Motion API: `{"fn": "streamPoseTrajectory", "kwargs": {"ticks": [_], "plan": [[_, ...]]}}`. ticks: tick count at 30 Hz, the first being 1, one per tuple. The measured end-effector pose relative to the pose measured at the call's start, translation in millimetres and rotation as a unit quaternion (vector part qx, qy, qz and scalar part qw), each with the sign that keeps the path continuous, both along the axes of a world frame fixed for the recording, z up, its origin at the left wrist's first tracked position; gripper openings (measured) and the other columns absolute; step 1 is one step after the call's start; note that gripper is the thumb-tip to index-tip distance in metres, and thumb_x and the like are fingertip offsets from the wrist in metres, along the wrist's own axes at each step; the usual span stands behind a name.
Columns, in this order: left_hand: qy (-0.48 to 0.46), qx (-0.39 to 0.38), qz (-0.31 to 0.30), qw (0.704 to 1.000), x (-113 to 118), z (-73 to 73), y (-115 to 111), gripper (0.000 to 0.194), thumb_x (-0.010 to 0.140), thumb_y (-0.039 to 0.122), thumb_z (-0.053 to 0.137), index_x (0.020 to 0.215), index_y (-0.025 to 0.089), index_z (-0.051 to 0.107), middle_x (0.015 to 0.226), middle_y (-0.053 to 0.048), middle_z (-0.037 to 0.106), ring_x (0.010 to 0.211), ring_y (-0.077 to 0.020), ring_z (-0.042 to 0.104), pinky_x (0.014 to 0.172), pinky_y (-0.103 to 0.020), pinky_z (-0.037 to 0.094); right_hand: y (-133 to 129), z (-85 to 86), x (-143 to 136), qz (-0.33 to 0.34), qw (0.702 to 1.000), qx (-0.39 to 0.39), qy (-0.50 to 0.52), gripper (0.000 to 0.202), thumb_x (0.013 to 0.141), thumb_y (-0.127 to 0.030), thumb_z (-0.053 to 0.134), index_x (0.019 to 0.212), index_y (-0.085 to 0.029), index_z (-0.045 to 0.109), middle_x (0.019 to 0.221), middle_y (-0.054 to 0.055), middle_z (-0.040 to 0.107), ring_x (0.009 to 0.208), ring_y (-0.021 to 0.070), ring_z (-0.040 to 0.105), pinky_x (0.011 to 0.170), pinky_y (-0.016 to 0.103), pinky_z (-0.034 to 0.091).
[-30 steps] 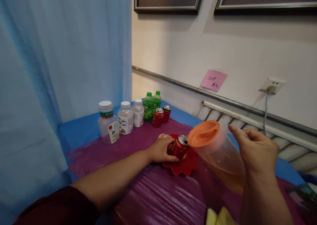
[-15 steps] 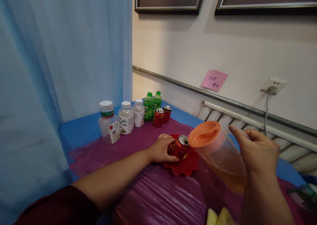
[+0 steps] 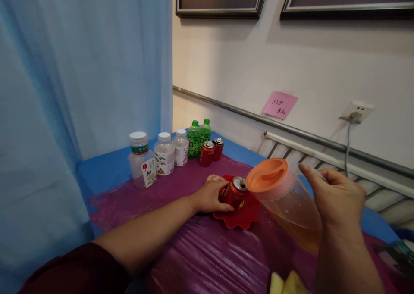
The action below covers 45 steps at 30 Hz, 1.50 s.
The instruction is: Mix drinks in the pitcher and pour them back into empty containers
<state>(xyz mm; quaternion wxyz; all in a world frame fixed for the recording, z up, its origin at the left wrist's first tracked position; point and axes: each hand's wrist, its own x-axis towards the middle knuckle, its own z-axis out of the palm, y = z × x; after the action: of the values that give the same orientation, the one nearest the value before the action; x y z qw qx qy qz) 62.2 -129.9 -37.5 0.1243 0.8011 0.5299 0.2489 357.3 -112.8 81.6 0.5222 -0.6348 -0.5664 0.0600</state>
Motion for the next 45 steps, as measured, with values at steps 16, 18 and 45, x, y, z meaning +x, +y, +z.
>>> {"fn": "streamPoseTrajectory", "kwargs": {"ticks": [16, 18, 45], "plan": [[0.002, 0.001, 0.000, 1.000, 0.4, 0.2, -0.3, 0.067, 0.061, 0.066, 0.083, 0.112, 0.024, 0.069, 0.101, -0.004, 0.067, 0.098, -0.0269, 0.058, 0.097, -0.039, 0.038, 1.7, -0.6, 1.8, -0.006, 1.000, -0.010, 0.015, 0.056, 0.067, -0.074, 0.070, 0.056, -0.021, 0.059, 0.052, -0.005, 0.037, 0.055, 0.0124, 0.037, 0.055, 0.029, 0.029], [0.004, 0.000, 0.000, 1.000, 0.3, 0.2, 0.1, 0.067, 0.061, 0.066, 0.083, 0.110, 0.023, 0.069, 0.100, -0.004, 0.067, 0.098, -0.0273, 0.058, 0.097, -0.039, 0.038, 1.9, -0.5, 1.6, -0.007, 1.000, -0.009, 0.011, 0.055, 0.068, -0.073, 0.070, 0.056, -0.021, 0.059, 0.052, -0.005, 0.036, 0.055, 0.0123, 0.037, 0.055, 0.029, 0.029], [0.003, 0.000, -0.007, 1.000, -1.0, -1.9, 1.1, 0.069, 0.062, 0.068, 0.082, 0.112, 0.023, 0.068, 0.102, -0.005, 0.066, 0.099, -0.0276, 0.058, 0.098, -0.039, 0.037, 0.4, -1.1, 2.0, -0.005, 1.000, 0.004, 0.001, 0.056, 0.069, -0.074, 0.070, 0.056, -0.021, 0.059, 0.051, -0.005, 0.036, 0.054, 0.0127, 0.037, 0.054, 0.029, 0.028]]}}
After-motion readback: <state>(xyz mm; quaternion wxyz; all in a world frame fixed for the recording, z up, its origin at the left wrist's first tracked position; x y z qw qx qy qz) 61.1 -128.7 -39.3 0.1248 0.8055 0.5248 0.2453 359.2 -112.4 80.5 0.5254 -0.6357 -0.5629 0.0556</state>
